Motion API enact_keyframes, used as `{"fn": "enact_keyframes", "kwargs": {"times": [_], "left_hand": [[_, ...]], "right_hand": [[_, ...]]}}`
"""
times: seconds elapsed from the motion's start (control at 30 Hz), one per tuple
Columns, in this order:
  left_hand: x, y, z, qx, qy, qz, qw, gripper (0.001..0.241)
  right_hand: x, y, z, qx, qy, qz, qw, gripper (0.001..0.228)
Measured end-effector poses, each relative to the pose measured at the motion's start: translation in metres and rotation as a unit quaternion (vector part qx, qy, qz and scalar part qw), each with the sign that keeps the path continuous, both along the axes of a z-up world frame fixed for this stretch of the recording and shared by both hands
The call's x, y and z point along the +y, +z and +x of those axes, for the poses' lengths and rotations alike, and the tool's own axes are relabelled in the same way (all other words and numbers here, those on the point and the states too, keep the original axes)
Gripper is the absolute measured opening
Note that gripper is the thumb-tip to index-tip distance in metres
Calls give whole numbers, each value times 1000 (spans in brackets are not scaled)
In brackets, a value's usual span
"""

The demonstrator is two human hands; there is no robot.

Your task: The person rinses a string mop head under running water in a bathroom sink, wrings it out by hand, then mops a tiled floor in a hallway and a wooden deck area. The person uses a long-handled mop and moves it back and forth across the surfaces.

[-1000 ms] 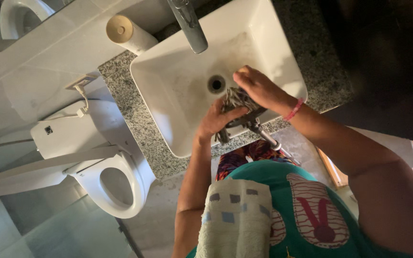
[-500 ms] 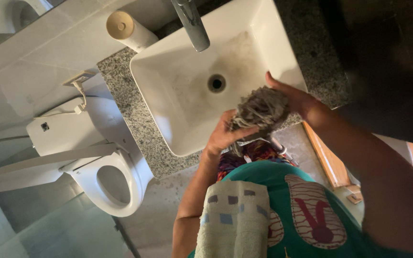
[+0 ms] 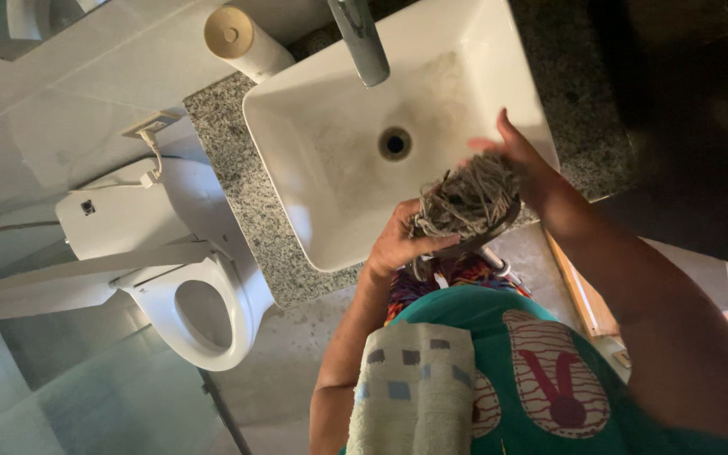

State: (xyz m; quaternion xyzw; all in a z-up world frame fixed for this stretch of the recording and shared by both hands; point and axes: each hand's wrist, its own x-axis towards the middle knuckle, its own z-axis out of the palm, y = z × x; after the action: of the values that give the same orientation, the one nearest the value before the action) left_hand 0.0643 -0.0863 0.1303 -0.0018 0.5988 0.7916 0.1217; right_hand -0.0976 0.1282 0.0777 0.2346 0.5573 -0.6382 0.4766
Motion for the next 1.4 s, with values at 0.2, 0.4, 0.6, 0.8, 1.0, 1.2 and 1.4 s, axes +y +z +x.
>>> {"fn": "enact_keyframes", "kwargs": {"times": [0.2,0.4,0.6,0.8,1.0,1.2,1.4], "left_hand": [[3,19,-3,140,-41,-41,989,40],[16,31,-16,116,-81,9,990,38],[4,22,-19,189,-94,-123,970,38],[-15,4,-4,202,-70,-156,964,54],[-21,-26,20,172,12,-104,980,55],[-21,-52,34,113,1,-157,981,50],[-21,-70,41,56,28,-132,989,52]], "right_hand": [[55,-22,11,-36,98,5,995,107],[33,-6,32,-209,17,-465,860,91],[-27,21,40,-187,-60,-612,766,77],[-35,35,21,-59,-58,-457,886,34],[-32,27,-7,30,17,-312,949,24],[-51,-53,-6,166,96,-163,968,23],[-53,-99,7,226,148,-26,962,26]]}}
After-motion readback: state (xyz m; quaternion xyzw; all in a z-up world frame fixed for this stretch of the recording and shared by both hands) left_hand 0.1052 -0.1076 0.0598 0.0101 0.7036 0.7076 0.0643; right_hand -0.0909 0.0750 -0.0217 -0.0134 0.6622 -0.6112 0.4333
